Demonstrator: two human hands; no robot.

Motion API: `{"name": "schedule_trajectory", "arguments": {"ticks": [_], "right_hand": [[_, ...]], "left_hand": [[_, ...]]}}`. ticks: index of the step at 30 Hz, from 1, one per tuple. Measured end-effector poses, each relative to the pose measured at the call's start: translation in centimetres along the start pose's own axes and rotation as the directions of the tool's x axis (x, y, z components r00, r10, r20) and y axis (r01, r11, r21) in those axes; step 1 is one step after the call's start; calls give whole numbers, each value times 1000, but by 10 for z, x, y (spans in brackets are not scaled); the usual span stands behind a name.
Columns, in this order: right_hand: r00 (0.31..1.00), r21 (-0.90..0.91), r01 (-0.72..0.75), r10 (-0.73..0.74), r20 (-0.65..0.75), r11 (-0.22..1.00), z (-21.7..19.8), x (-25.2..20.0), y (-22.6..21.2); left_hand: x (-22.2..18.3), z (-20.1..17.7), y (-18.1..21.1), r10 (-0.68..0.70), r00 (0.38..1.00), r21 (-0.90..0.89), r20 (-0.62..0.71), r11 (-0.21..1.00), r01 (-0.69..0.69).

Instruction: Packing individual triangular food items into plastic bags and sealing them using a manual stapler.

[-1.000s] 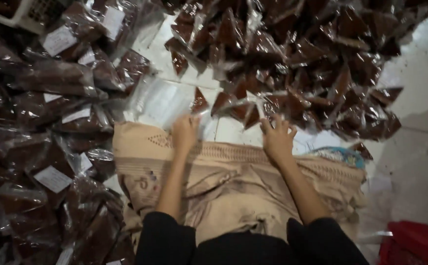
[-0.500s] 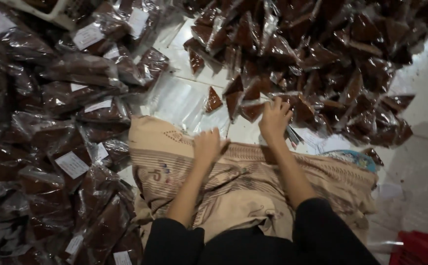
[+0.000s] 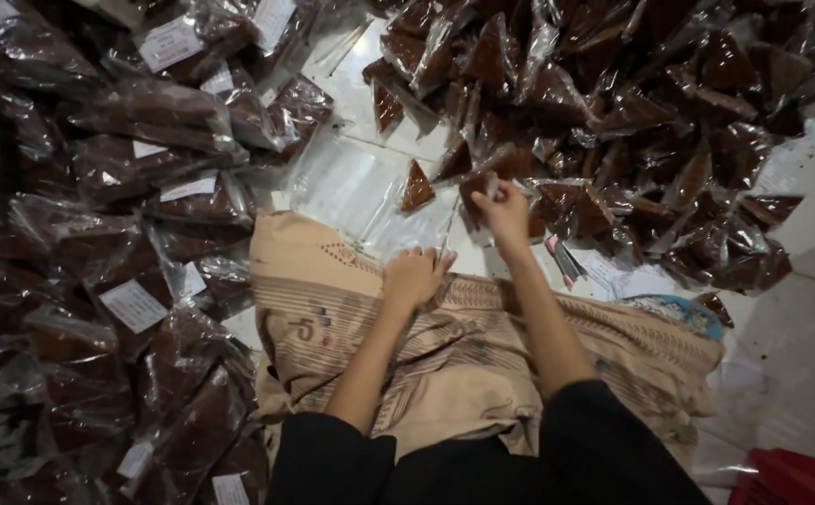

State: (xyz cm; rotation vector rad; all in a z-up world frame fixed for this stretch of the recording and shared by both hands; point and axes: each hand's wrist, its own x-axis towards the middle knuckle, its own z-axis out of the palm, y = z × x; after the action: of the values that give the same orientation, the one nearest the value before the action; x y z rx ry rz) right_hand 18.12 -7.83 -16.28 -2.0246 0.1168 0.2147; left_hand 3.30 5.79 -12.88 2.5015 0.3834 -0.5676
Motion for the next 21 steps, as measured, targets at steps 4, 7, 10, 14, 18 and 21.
{"name": "schedule_trajectory", "arguments": {"ticks": [4,7,10,14,18,21], "right_hand": [[926,474,-378,314,210,795,-49,-24,-38],[900,621,-435,340,274,652,-69,-38,-54],[977,548,-198,118,177,813,-75,-47,-32],[928,510,-360,246,279,781,-59,-82,-86],[846,-640,501,-172,505,582,-64,-87,1],[942,-358,229,-114,316,905,-60,-85,-10]], "left_hand": [[24,14,-3,74,943,-11,-326,997,-82],[46,-13,7,138,812,84,-567,990,-110],[69,-34,10,74,836,47,-544,997,-58],[86,-31,-4,121,790,68,-602,993,-101],[49,-48,21,50,842,-167,-537,972,-164],[5,-70,59,-60,874,-595,-483,755,-277]]}}
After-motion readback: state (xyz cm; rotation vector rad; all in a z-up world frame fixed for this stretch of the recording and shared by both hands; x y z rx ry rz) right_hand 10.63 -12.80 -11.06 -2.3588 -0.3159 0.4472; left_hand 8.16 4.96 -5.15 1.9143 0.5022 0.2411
